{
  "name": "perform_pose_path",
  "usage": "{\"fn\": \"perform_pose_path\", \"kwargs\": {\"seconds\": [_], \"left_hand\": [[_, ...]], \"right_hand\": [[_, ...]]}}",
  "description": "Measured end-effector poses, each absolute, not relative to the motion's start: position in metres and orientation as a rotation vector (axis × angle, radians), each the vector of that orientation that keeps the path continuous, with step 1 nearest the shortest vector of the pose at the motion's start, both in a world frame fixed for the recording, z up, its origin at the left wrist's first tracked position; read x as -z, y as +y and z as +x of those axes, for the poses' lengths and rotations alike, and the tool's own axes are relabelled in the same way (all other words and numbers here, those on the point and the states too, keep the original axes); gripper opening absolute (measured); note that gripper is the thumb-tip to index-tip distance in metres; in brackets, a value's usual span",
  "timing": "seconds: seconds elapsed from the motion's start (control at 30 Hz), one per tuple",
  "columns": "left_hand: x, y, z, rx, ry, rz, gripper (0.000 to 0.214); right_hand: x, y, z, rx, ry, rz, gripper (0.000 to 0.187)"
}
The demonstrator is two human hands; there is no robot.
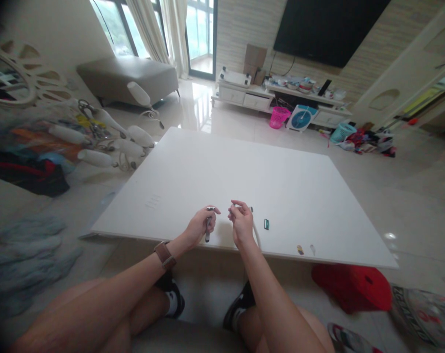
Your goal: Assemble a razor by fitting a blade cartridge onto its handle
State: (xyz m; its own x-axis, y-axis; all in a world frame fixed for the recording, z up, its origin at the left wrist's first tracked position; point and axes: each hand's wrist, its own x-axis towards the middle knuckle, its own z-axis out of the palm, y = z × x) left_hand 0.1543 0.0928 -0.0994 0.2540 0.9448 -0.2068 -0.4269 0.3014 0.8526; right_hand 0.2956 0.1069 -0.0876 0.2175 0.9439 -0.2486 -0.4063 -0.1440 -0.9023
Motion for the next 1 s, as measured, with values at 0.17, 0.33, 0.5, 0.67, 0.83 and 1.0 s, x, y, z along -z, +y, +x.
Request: {"fn": "perform_pose_path", "kwargs": {"seconds": [0.17,0.33,0.5,0.67,0.83,1.0], "left_hand": [[0.096,0.091,0.154,-1.033,0.831,0.763,0.019],[0.096,0.09,0.156,-1.062,0.862,0.752,0.017],[0.097,0.091,0.157,-1.056,0.878,0.74,0.023],[0.095,0.089,0.158,-1.046,0.905,0.767,0.027],[0.091,0.087,0.159,-1.035,0.959,0.798,0.028],[0.087,0.086,0.158,-1.018,0.976,0.825,0.029]], "right_hand": [[0.084,0.107,0.293,-1.346,-0.603,-1.17,0.027],[0.083,0.105,0.292,-1.391,-0.647,-1.176,0.03],[0.085,0.105,0.292,-1.364,-0.651,-1.231,0.031],[0.087,0.105,0.291,-1.315,-0.72,-1.243,0.027],[0.092,0.105,0.291,-1.306,-0.735,-1.214,0.026],[0.092,0.105,0.292,-1.306,-0.713,-1.179,0.031]]}}
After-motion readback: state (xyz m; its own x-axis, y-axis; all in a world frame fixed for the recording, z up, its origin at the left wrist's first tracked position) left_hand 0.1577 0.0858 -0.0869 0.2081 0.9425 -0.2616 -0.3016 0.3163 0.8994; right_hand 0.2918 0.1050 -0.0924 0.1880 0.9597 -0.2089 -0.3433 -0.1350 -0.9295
